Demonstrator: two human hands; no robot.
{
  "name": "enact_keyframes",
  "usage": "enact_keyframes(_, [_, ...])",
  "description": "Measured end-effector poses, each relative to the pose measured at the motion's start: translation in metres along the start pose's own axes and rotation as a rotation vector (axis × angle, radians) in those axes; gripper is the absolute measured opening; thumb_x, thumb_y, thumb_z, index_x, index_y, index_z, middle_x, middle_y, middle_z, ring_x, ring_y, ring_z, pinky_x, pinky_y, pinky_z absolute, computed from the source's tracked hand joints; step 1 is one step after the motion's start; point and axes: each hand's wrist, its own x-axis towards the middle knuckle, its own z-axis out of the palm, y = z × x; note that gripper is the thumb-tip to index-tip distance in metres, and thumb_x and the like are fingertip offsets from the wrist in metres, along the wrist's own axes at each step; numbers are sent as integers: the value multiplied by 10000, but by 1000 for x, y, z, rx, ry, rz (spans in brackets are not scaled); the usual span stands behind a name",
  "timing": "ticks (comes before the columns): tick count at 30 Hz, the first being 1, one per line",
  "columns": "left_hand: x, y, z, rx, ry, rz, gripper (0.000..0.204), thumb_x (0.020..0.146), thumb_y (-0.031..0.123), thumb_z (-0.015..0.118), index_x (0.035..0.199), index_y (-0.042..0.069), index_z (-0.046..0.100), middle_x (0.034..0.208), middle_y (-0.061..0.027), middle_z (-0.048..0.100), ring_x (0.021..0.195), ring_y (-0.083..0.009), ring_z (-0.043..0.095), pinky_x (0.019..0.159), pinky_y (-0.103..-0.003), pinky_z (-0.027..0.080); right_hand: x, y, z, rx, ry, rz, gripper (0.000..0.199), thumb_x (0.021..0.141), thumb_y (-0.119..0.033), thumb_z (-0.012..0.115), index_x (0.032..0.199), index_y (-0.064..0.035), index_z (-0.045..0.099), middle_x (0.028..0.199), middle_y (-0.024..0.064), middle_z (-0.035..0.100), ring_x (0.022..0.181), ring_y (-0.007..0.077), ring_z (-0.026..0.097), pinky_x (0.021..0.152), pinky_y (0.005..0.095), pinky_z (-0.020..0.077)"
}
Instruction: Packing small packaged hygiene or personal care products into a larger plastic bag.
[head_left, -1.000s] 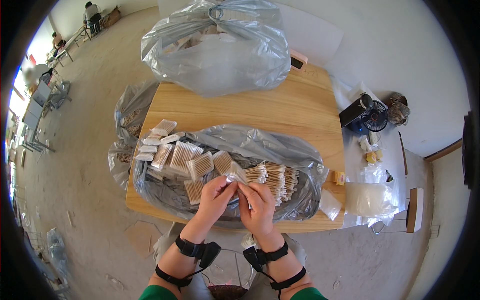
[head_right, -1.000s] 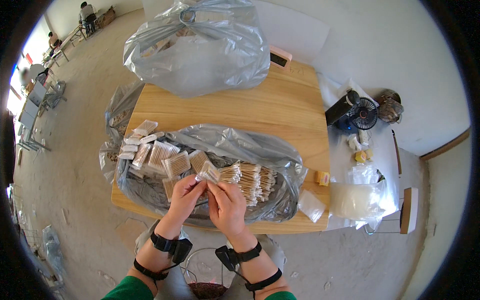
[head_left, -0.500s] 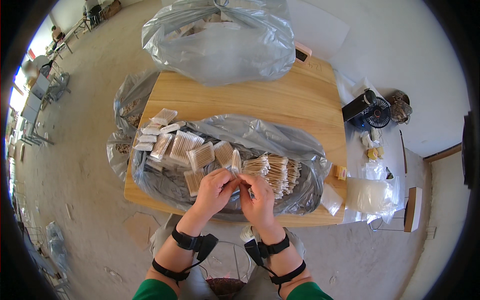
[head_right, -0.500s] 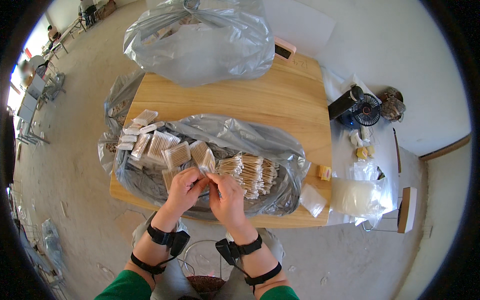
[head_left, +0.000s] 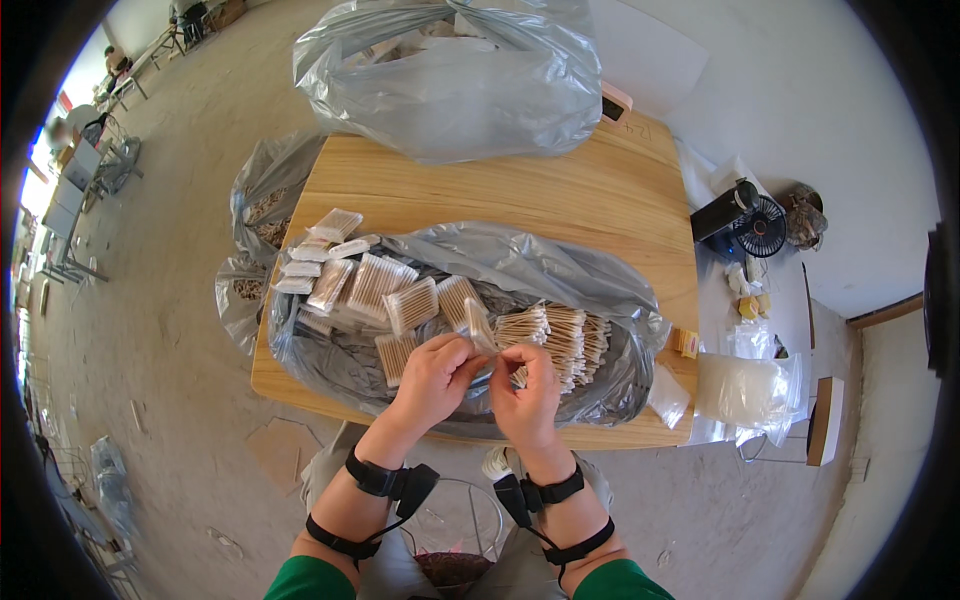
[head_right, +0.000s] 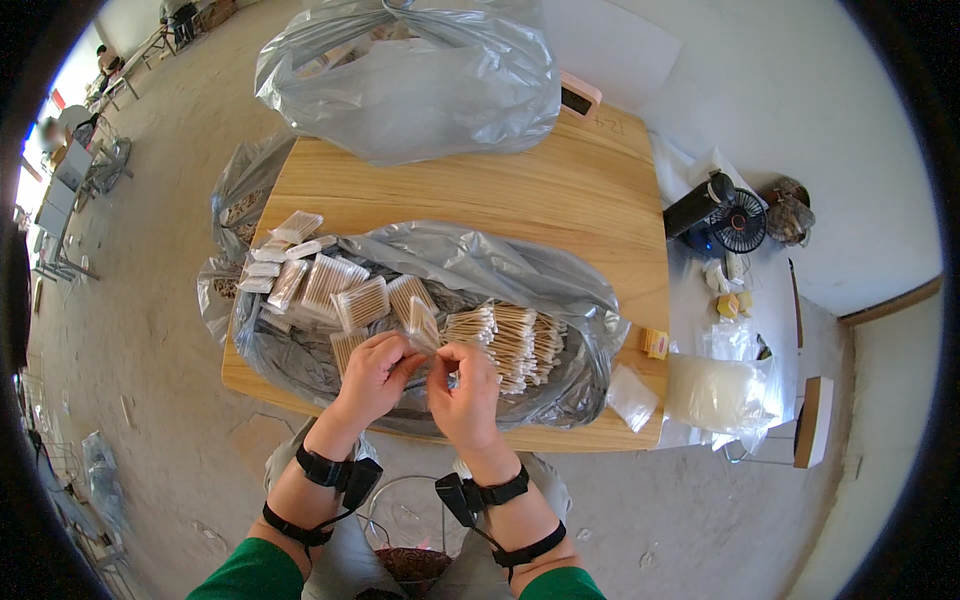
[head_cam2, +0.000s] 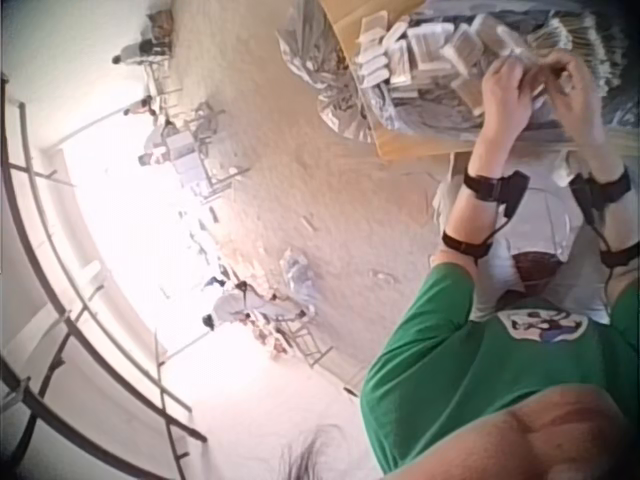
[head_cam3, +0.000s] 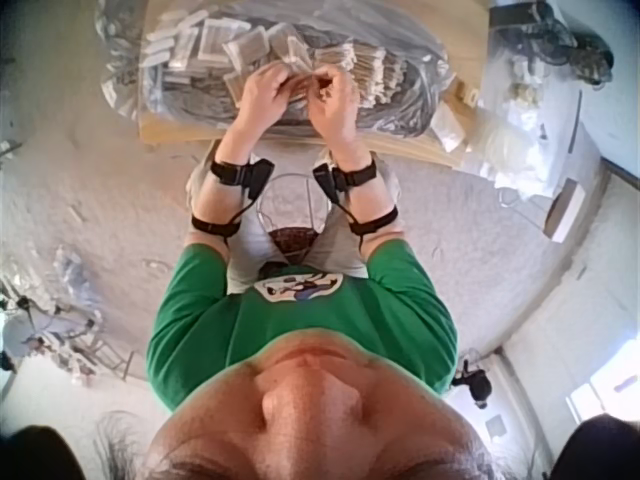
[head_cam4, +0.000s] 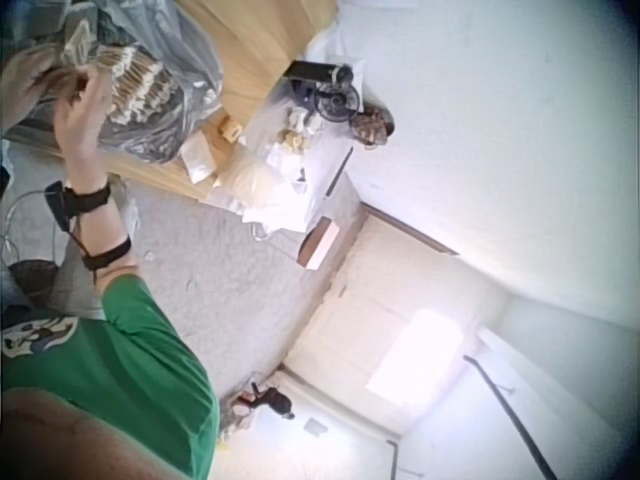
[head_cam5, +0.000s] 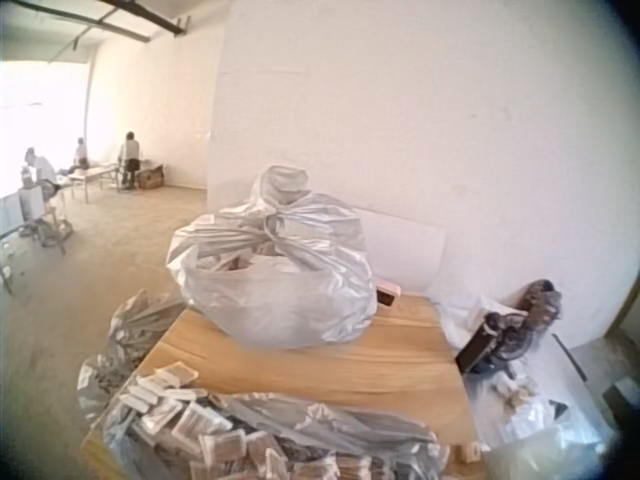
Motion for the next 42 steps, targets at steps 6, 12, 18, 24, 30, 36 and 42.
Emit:
enact_keyframes(6, [-4, 3, -1, -120, -7, -69, 151, 754, -19, 626, 712, 0, 483, 712, -122, 544, 616, -301, 543, 524, -352, 436, 4, 4, -2, -51, 133, -29, 286, 718, 87, 608, 971, 4, 506, 784, 108, 536, 639, 242, 535, 587, 313, 445])
enact_keyframes(12, [-2, 2, 3, -61, 24, 97, 175, 709, -26, 625, 702, 8, 453, 713, -114, 524, 608, -293, 530, 530, -336, 439, 11, 7, -2, -131, -56, -203, 324, 747, 80, 597, 1056, 1, 541, 847, 123, 586, 690, 276, 574, 635, 329, 467])
enact_keyframes(18, [-1, 5, -1, -151, 47, 164, 185, 702, 26, 667, 761, 28, 492, 736, -88, 512, 671, -244, 538, 584, -315, 437, -4, 13, -5, -32, 57, 219, 243, 803, 83, 537, 1034, 9, 550, 845, 105, 623, 725, 212, 593, 703, 274, 465])
enact_keyframes(24, [-4, -11, 6, -770, 231, -452, 351, 740, 146, 733, 994, 11, 533, 840, -53, 548, 764, -153, 547, 659, -249, 425, -1, 21, -3, 701, 82, 563, 193, 860, 86, 457, 1002, -3, 553, 920, 38, 619, 787, 82, 558, 722, 224, 450])
enact_keyframes(30, [3, -3, -6, 3, 174, -208, 201, 696, 59, 740, 843, 9, 613, 735, -56, 567, 657, -188, 560, 598, -262, 453, 18, 17, -18, -93, 51, -2, 218, 811, 58, 545, 1019, 1, 572, 971, 119, 611, 852, 256, 583, 762, 315, 459])
enact_keyframes(36, [2, -8, 1, 5, 85, -104, 170, 649, 28, 752, 757, 10, 621, 734, -81, 568, 651, -227, 574, 560, -306, 468, 17, 7, -8, -8, -134, -3, 208, 779, 3, 630, 985, -14, 602, 942, 136, 614, 871, 307, 575, 770, 357, 460])
enact_keyframes(42, [0, -12, 1, -80, 55, -121, 167, 651, -10, 750, 738, 11, 609, 751, -65, 560, 640, -166, 565, 561, -256, 460, 16, 9, -3, 91, -81, -75, 109, 774, 34, 634, 863, -7, 587, 857, 121, 609, 813, 271, 586, 727, 327, 467])
